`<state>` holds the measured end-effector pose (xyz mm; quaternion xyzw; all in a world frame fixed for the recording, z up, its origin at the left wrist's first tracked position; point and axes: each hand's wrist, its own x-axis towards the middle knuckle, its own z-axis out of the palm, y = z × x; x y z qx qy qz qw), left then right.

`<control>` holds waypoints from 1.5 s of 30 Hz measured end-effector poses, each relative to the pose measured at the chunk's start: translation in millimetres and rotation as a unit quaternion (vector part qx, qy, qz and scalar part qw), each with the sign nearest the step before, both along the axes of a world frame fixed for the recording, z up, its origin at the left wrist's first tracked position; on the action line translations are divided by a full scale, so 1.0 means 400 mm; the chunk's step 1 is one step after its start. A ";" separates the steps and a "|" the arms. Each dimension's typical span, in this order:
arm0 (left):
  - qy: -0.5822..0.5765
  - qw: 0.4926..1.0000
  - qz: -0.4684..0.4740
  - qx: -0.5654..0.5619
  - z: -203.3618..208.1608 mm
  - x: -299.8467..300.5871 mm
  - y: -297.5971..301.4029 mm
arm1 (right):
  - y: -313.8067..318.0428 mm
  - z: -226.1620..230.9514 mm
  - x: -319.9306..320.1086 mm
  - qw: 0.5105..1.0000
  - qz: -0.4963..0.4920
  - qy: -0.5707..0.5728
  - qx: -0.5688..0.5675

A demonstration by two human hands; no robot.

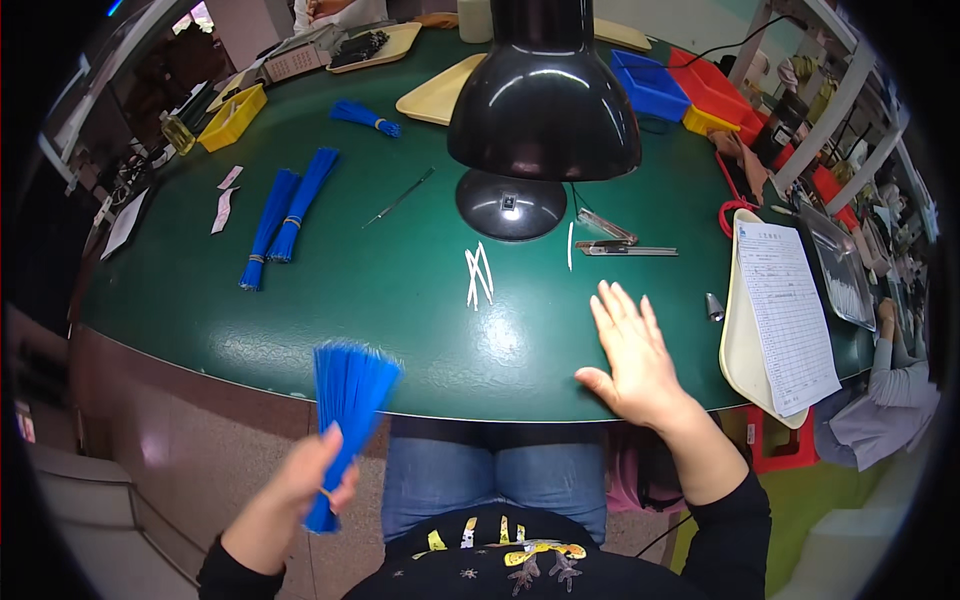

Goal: Preparing and sorting bundles of blue electrical wires at a manual assembly workstation.

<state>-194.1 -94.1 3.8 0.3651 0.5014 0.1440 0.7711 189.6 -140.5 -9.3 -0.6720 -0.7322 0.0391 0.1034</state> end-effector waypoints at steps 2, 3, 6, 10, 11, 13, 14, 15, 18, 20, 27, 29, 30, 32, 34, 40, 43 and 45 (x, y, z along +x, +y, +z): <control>0.047 0.998 -0.030 -0.032 -0.037 -0.046 -0.090 | 0.017 0.018 -0.054 0.999 0.037 -0.003 -0.002; 0.051 0.997 -0.038 -0.035 -0.029 -0.053 -0.118 | 0.030 0.029 -0.087 0.998 0.061 -0.007 -0.007; -0.068 0.990 0.018 0.122 0.021 -0.052 -0.127 | 0.049 0.033 -0.160 0.980 0.198 0.023 -0.008; -0.203 0.945 0.010 0.258 -0.012 -0.081 -0.108 | 0.045 0.032 -0.149 0.956 0.257 0.136 0.026; -0.109 0.970 0.058 0.210 -0.021 -0.088 -0.111 | 0.040 0.043 -0.126 0.976 0.199 0.076 0.054; -0.060 0.985 0.164 0.005 -0.107 -0.092 -0.099 | 0.034 0.034 -0.082 0.995 0.050 0.002 0.083; -0.021 0.985 0.164 -0.043 -0.154 -0.106 -0.112 | 0.026 0.016 -0.087 0.998 0.020 -0.007 0.061; -0.020 0.975 0.180 -0.124 -0.196 -0.134 -0.125 | 0.016 0.006 -0.091 0.999 -0.016 -0.020 0.042; -0.081 0.961 0.203 -0.169 -0.203 -0.205 -0.185 | 0.041 0.045 -0.242 0.998 0.058 0.033 -0.021; -0.216 0.956 0.194 0.041 -0.119 -0.217 -0.216 | 0.078 0.006 -0.353 0.983 0.158 0.084 0.033; -0.352 0.896 0.137 0.235 0.021 -0.176 -0.174 | 0.056 -0.146 -0.616 0.786 0.421 0.426 -0.151; -0.414 0.886 0.122 0.167 0.007 -0.123 -0.174 | 0.077 -0.149 -0.643 0.620 0.229 0.720 -0.212; -0.324 0.924 0.156 0.128 -0.007 -0.085 -0.190 | 0.084 -0.137 -0.661 0.555 0.210 0.764 -0.253; -0.213 0.943 0.165 0.194 -0.077 -0.050 -0.154 | 0.030 -0.064 -0.664 0.455 0.172 0.767 -0.419; -0.100 0.928 0.256 0.250 -0.051 -0.073 -0.100 | -0.003 -0.018 -0.587 0.550 0.307 0.718 -0.296; -0.267 0.905 0.183 0.275 0.012 -0.029 -0.031 | 0.011 0.047 -0.337 0.765 0.200 0.608 -0.068; -0.305 0.934 0.049 0.181 0.036 0.105 0.032 | 0.043 0.045 -0.275 0.818 0.181 0.544 -0.045; -0.289 0.950 -0.026 0.120 0.055 0.198 0.070 | 0.089 0.045 -0.241 0.728 0.175 0.659 -0.077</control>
